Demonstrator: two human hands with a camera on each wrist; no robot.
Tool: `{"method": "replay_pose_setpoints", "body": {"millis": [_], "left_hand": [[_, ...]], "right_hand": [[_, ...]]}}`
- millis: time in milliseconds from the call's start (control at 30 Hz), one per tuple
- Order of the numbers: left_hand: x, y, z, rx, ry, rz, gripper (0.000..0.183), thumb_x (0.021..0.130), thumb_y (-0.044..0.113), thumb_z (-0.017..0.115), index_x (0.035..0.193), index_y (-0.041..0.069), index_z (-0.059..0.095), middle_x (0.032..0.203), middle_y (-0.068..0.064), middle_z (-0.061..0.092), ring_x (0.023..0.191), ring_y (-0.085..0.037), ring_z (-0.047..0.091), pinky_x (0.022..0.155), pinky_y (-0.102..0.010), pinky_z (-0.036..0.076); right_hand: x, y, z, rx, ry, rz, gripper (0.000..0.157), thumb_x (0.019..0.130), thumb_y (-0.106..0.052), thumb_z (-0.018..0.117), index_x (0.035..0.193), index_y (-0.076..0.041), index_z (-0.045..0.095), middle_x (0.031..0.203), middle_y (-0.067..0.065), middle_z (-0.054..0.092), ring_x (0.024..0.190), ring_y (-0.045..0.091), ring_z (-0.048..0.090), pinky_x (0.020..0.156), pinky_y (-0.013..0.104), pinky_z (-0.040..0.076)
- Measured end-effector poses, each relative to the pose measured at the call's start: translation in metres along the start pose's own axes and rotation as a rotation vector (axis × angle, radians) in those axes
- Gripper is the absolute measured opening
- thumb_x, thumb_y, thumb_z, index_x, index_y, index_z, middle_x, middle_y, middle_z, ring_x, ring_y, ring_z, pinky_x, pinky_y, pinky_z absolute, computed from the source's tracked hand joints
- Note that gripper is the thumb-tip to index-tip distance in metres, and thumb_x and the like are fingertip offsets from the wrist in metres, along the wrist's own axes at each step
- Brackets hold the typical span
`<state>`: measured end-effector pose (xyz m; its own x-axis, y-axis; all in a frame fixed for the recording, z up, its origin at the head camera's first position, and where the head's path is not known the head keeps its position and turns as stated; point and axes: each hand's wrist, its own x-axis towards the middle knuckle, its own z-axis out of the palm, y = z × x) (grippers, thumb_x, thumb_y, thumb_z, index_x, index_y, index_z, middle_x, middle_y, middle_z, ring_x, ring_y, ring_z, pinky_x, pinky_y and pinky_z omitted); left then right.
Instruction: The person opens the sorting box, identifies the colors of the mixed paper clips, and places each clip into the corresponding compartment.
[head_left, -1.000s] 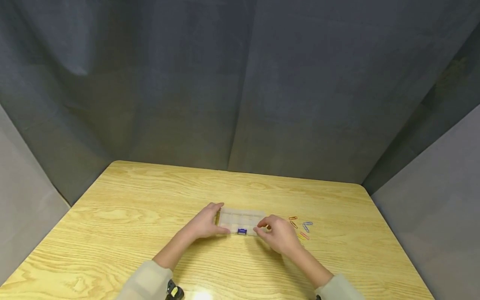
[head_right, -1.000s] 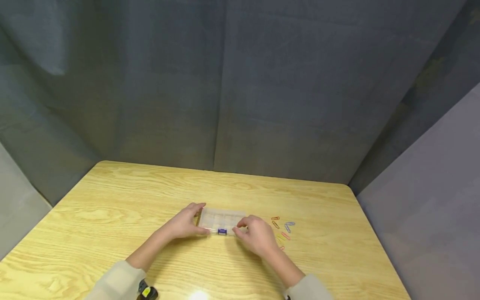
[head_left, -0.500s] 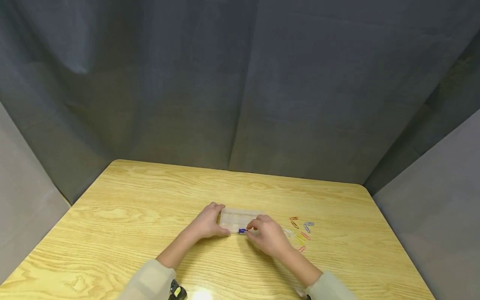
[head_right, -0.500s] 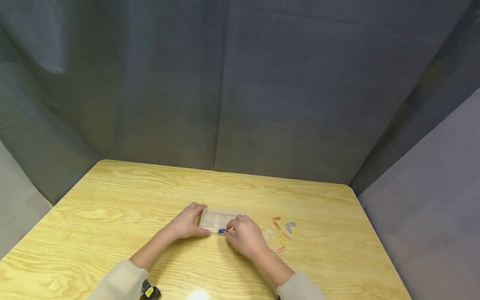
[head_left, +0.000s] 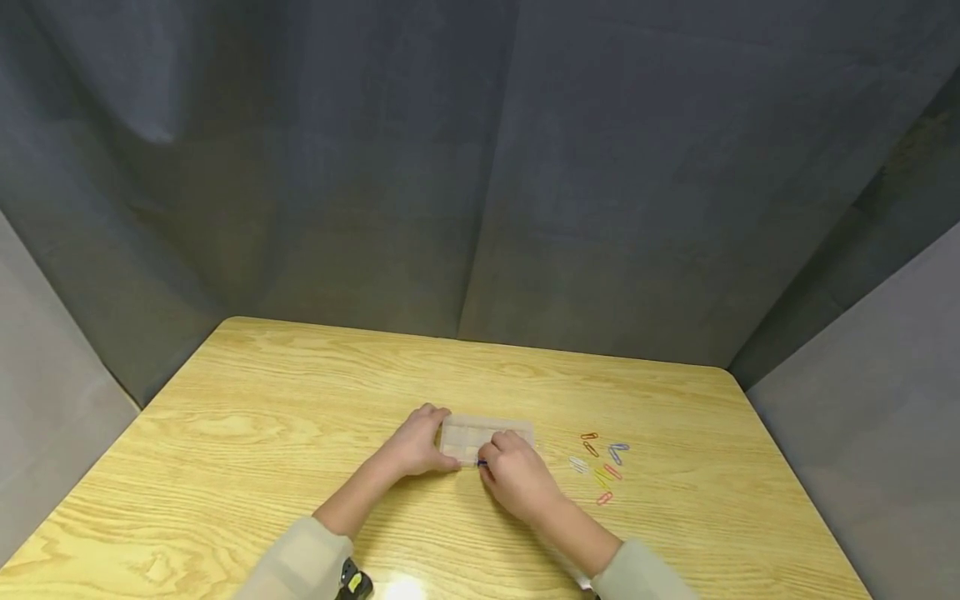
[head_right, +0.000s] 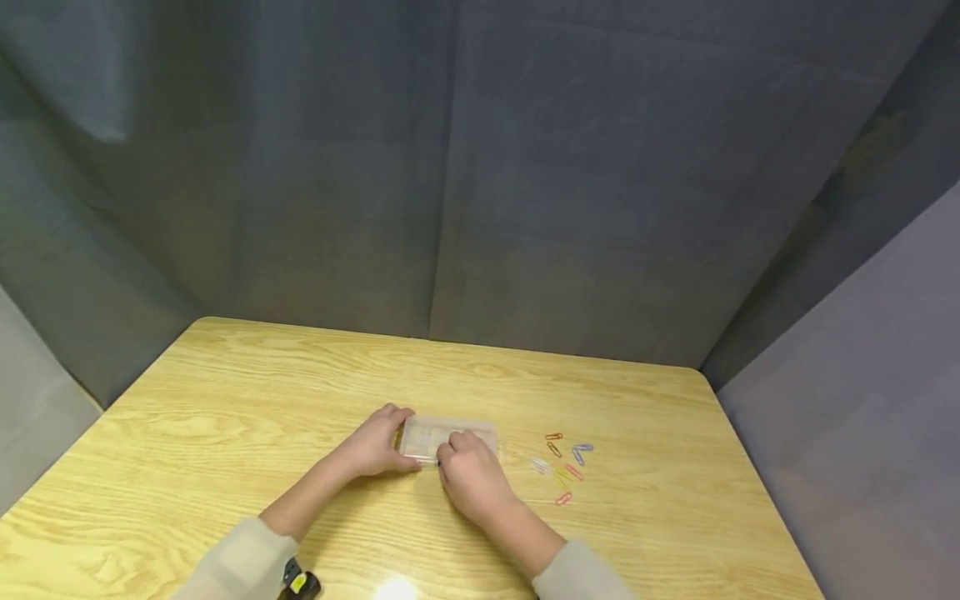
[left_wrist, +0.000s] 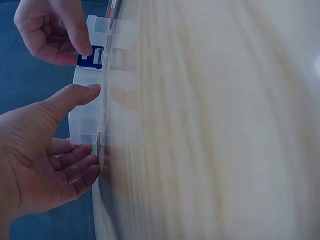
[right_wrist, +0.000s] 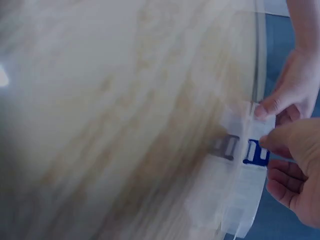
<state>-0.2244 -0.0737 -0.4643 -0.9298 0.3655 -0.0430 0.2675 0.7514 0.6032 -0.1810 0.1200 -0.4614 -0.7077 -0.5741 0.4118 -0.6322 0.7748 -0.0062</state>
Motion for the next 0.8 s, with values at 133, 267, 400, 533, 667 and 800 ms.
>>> {"method": "replay_pose_setpoints", "body": {"millis": [133, 267, 400, 533, 667, 800], "left_hand": [[-0.001, 0.001, -0.002, 0.011, -0.011, 0.002, 0.083, 0.07, 0.033, 0.081, 0.135, -0.002, 0.044, 0.123, -0.015, 0.051, 0.109, -0.027, 0.05, 0.095, -0.043, 0.044], [-0.002, 0.002, -0.002, 0.015, -0.02, 0.008, 0.082, 0.071, 0.033, 0.08, 0.135, -0.002, 0.043, 0.123, -0.016, 0.051, 0.111, -0.028, 0.05, 0.096, -0.044, 0.043], [-0.002, 0.002, -0.003, 0.023, -0.023, 0.014, 0.081, 0.071, 0.033, 0.08, 0.135, -0.002, 0.043, 0.124, -0.017, 0.051, 0.113, -0.03, 0.05, 0.097, -0.044, 0.043], [-0.002, 0.002, -0.003, 0.03, -0.021, 0.014, 0.081, 0.071, 0.033, 0.08, 0.134, -0.002, 0.043, 0.125, -0.017, 0.05, 0.114, -0.03, 0.049, 0.097, -0.044, 0.043], [-0.004, 0.002, -0.003, 0.038, -0.021, 0.011, 0.081, 0.071, 0.032, 0.08, 0.134, -0.002, 0.043, 0.125, -0.017, 0.05, 0.114, -0.031, 0.049, 0.098, -0.044, 0.043], [-0.006, 0.003, -0.004, 0.039, -0.026, 0.017, 0.081, 0.071, 0.032, 0.08, 0.134, -0.003, 0.043, 0.128, -0.019, 0.049, 0.117, -0.033, 0.048, 0.1, -0.045, 0.041]], "right_hand": [[0.001, -0.003, 0.003, -0.066, 0.022, -0.015, 0.011, 0.078, -0.01, 0.072, 0.079, -0.008, 0.062, 0.074, -0.003, 0.051, 0.07, 0.011, 0.046, 0.065, 0.022, 0.044], [0.002, -0.005, 0.004, -0.117, 0.003, -0.015, 0.014, 0.078, -0.01, 0.073, 0.078, -0.008, 0.059, 0.073, -0.002, 0.049, 0.068, 0.01, 0.042, 0.062, 0.02, 0.042], [0.002, -0.008, 0.003, -0.191, -0.024, -0.027, 0.012, 0.077, -0.003, 0.07, 0.079, -0.007, 0.058, 0.072, -0.001, 0.05, 0.067, 0.012, 0.042, 0.063, 0.022, 0.043], [0.003, -0.01, 0.002, -0.26, -0.071, -0.044, 0.016, 0.073, 0.002, 0.07, 0.083, -0.005, 0.059, 0.074, 0.002, 0.052, 0.067, 0.012, 0.043, 0.063, 0.022, 0.043], [0.004, -0.011, 0.001, -0.292, -0.092, -0.059, 0.018, 0.072, 0.001, 0.072, 0.084, -0.004, 0.06, 0.073, 0.002, 0.053, 0.065, 0.011, 0.042, 0.061, 0.019, 0.041], [0.006, -0.011, -0.001, -0.272, -0.12, -0.051, 0.015, 0.073, 0.001, 0.071, 0.083, -0.003, 0.061, 0.073, 0.002, 0.054, 0.065, 0.011, 0.042, 0.06, 0.019, 0.041]]}}
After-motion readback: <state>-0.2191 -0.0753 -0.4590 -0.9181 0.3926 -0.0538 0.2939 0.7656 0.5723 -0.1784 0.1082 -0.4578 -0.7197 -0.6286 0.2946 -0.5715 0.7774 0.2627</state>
